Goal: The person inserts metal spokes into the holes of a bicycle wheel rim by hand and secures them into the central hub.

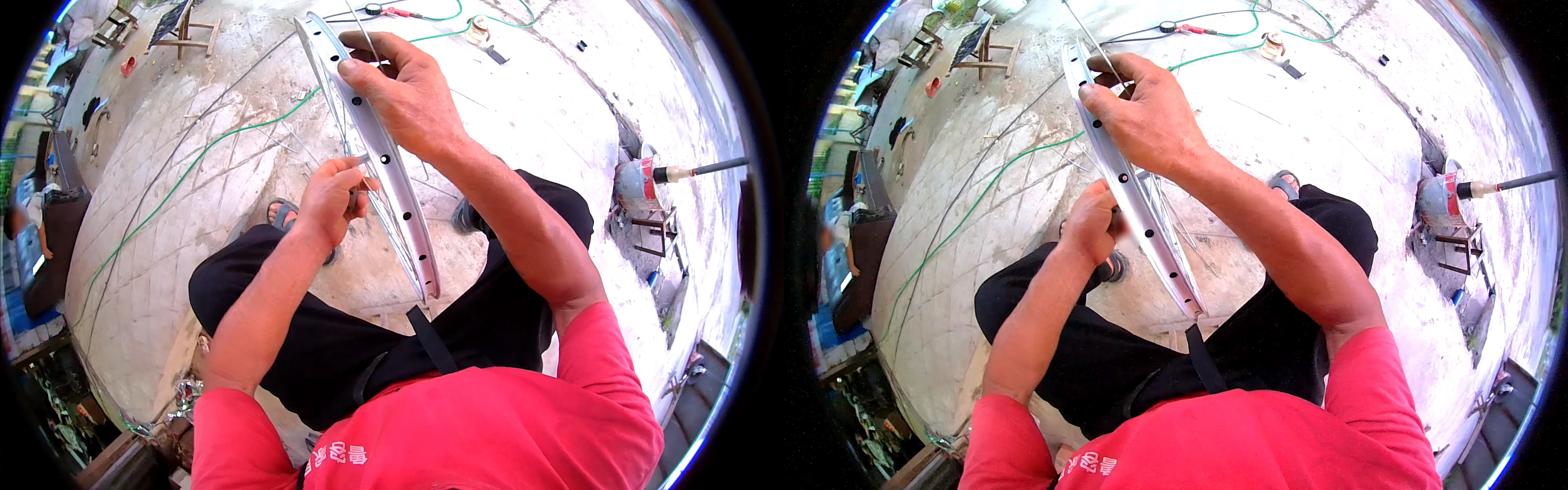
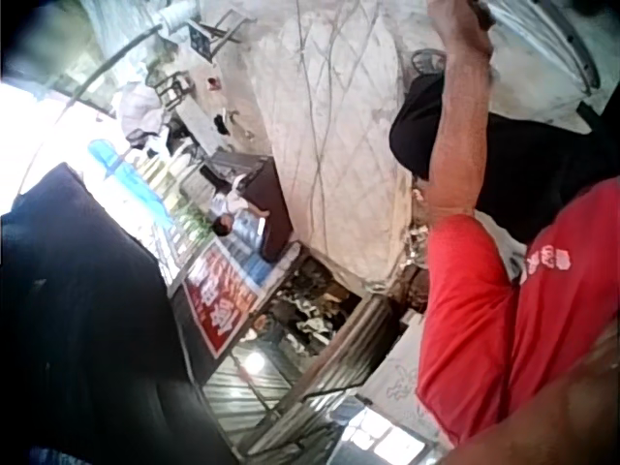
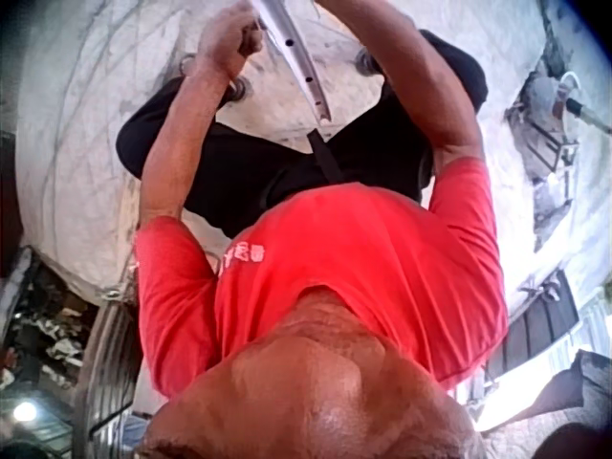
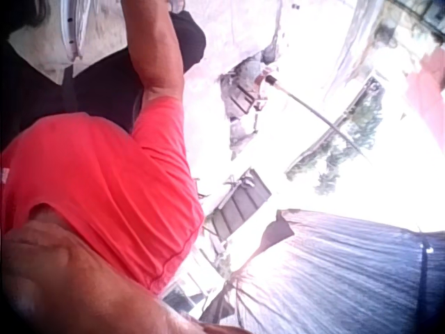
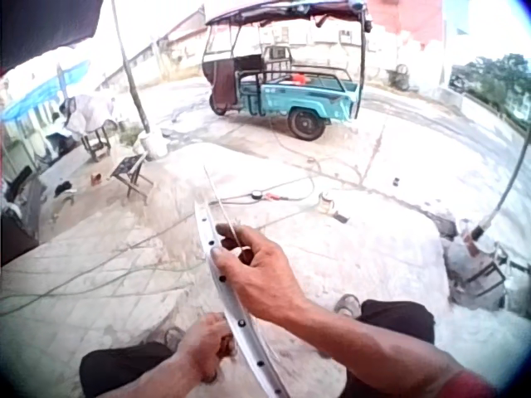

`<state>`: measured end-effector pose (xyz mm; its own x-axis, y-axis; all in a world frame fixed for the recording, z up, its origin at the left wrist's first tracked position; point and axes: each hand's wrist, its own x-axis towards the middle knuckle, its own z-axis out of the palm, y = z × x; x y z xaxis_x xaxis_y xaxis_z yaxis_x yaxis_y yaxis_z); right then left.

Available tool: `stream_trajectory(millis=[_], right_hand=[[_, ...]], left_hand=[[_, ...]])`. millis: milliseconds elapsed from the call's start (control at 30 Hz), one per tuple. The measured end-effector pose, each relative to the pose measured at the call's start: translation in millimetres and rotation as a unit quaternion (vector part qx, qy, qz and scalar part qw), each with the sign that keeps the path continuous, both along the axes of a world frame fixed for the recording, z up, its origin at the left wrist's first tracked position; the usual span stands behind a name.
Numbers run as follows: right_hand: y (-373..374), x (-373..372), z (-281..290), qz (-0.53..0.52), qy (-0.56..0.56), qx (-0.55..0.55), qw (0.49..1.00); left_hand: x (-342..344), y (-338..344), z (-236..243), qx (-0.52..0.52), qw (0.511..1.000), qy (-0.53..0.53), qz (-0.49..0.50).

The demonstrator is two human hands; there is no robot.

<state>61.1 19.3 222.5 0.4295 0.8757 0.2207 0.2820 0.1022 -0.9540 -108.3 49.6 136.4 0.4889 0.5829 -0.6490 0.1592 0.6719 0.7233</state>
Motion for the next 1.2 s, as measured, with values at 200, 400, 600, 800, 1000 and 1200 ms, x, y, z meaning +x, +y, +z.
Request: stream_trajectory(millis=[200,400,600,800,1000,1200], right_hand=[[8,-2,0,-0.014,0.024,0.035,0.999],[11,-4,-3,-0.008,0.025,0.036,0.999],[6,-5,2,-0.004,0.055,0.020,0.998],[5,3,6,-0.016,0.085,0.028,0.996],[-1,27,4,-0.010,0.070,0.004,0.998],[-4,31,7,-0.009,0.065,-0.008,0.998]], left_hand=[[-12,-20,21,0.038,0.999,-0.025,0.022],[-25,-32,32,0.108,0.992,-0.071,-0.002],[-19,0,52,0.187,0.973,-0.010,-0.136],[0,-1,32,0.351,0.925,-0.036,-0.144],[19,1,45,0.563,0.813,0.000,-0.150],[24,7,40,0.644,0.749,0.005,-0.157]])
